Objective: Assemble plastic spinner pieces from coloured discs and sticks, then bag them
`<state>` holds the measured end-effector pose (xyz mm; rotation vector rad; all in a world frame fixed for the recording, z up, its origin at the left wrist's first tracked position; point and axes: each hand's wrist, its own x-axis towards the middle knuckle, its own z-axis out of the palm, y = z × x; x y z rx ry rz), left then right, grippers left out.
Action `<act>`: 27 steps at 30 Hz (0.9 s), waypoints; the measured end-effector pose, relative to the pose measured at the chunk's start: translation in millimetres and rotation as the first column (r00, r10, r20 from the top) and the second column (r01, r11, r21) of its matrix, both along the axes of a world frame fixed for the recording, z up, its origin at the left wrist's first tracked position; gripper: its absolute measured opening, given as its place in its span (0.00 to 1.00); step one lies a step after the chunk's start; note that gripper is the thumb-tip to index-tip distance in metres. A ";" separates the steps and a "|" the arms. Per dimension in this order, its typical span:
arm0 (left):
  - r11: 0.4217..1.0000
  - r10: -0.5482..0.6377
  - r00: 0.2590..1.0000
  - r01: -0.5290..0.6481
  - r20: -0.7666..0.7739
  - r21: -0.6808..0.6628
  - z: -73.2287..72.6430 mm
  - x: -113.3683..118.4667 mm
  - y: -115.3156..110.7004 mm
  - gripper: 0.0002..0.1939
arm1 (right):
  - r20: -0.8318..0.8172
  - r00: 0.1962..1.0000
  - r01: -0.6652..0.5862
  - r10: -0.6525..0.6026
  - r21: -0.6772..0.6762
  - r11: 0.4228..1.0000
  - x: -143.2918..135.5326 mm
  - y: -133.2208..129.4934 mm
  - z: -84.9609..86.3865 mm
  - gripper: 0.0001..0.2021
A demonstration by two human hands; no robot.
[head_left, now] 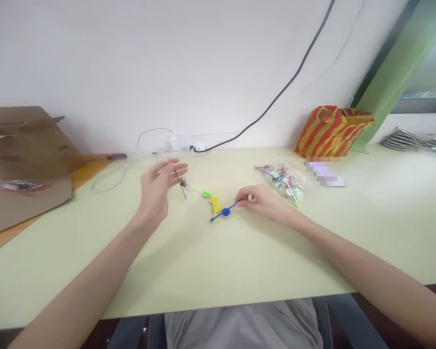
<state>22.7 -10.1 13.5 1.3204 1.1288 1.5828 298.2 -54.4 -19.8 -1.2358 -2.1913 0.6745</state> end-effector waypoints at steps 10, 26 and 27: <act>0.984 -0.175 0.936 0.157 -0.306 -0.083 -7.2 -3.6 0.6 0.23 | -0.322 0.939 -0.166 0.121 -0.114 0.980 21.0 5.2 15.9 0.08; 0.945 0.105 0.686 0.156 -0.720 0.287 -20.6 2.8 -2.5 0.16 | -0.525 0.811 0.488 -0.260 0.359 0.796 17.6 3.7 13.4 0.04; 0.943 0.102 0.686 0.163 -0.720 0.289 -20.8 3.4 -2.9 0.16 | -0.508 0.823 0.478 -0.257 0.371 0.796 16.0 2.5 13.9 0.04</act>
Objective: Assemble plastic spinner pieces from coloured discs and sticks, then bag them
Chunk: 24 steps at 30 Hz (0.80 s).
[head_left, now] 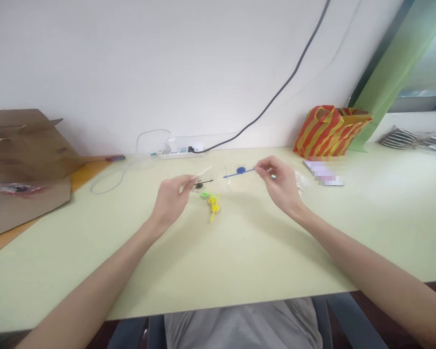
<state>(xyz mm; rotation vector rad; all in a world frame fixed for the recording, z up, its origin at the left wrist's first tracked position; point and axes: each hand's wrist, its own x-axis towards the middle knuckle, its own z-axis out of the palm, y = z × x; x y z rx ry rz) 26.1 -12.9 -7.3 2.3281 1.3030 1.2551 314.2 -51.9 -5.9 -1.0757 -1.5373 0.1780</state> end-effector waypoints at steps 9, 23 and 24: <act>0.992 -0.097 0.994 0.100 0.040 -0.077 5.6 5.9 -11.1 0.13 | 0.140 0.978 -0.173 0.157 0.113 0.978 -13.9 -11.6 -1.8 0.05; 0.919 -0.352 0.936 0.342 -0.017 -0.199 20.0 10.2 -24.0 0.16 | 0.294 0.941 -0.268 0.168 0.342 0.901 -24.9 -24.1 -2.0 0.06; 0.916 -0.352 0.936 0.345 0.005 -0.204 20.3 10.3 -24.9 0.16 | 0.296 0.940 -0.268 0.167 0.345 0.899 -26.2 -24.8 -2.7 0.05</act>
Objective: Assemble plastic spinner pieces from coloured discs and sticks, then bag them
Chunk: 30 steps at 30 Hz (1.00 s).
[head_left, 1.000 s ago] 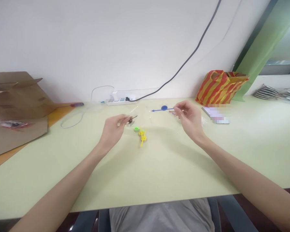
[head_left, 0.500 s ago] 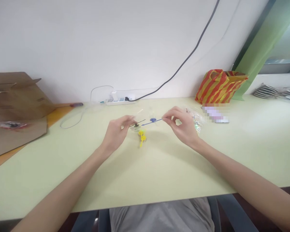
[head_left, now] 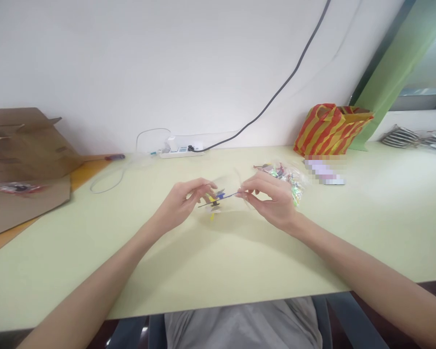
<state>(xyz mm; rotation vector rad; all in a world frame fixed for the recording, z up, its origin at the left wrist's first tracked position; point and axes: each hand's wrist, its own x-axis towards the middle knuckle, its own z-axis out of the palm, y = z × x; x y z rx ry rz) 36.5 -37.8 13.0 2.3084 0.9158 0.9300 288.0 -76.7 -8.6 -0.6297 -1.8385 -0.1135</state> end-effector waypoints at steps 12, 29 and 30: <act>0.994 0.107 0.969 -0.101 0.225 -0.037 2.6 3.8 -3.2 0.18 | 0.100 0.995 0.038 -0.027 -0.114 0.993 -12.1 -11.3 -3.0 0.16; 0.922 0.365 0.759 -0.375 0.539 -0.097 -20.2 -15.3 38.9 0.14 | 0.707 0.706 0.115 0.050 -0.185 0.976 -25.6 3.5 -34.4 0.14; 0.924 0.360 0.771 -0.372 0.525 -0.087 -20.3 -14.8 38.2 0.13 | 0.708 0.705 0.107 0.040 -0.162 0.981 -22.5 4.4 -33.7 0.15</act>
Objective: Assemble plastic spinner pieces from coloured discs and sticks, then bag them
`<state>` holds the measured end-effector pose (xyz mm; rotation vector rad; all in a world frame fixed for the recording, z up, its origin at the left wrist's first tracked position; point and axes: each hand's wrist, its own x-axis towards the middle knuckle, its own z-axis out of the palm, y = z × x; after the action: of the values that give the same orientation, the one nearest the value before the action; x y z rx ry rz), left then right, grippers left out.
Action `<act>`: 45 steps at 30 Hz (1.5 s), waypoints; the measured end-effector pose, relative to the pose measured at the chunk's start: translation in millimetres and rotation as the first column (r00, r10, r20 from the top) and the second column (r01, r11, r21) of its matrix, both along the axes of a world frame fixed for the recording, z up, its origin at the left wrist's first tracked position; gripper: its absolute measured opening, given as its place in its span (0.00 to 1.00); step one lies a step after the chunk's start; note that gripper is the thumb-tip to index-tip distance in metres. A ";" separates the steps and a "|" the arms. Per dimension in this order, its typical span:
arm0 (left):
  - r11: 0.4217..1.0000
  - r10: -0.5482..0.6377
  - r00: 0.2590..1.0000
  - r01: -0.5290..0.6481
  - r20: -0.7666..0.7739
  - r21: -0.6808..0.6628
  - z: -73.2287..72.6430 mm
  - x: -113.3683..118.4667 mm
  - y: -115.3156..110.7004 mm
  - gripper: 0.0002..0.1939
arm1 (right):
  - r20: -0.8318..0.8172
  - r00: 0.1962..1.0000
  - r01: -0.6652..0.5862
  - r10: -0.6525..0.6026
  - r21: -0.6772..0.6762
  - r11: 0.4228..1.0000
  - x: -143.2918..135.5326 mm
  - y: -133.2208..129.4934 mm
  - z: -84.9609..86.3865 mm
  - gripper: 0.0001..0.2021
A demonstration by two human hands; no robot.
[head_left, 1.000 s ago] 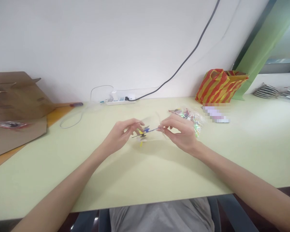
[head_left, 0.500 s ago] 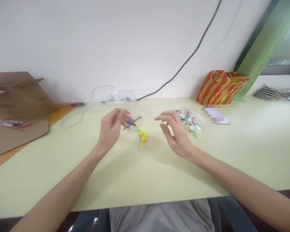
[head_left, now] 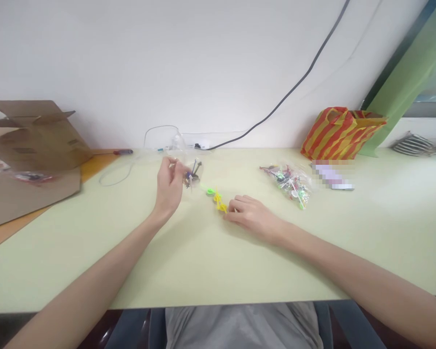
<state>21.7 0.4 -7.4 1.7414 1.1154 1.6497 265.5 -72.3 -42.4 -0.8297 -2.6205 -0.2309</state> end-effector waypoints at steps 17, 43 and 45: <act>0.994 -0.041 0.784 0.093 -0.620 0.052 -7.5 2.4 -13.4 0.12 | -0.923 0.193 0.034 -0.332 -0.332 0.943 28.8 0.2 42.2 0.10; 0.948 -0.250 0.758 0.317 -0.602 0.006 3.1 26.8 -47.2 0.14 | -0.783 0.619 0.098 -0.066 -0.007 0.995 6.1 -16.3 21.1 0.04; 0.938 -0.270 0.749 0.347 -0.606 0.011 4.1 28.2 -50.4 0.13 | -0.745 0.667 0.122 0.005 0.116 0.986 5.2 -15.9 20.0 0.06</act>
<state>49.9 -50.0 -3.2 2.4766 0.9021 0.9942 270.7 -88.2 -22.4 -0.7437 -1.7701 -0.0794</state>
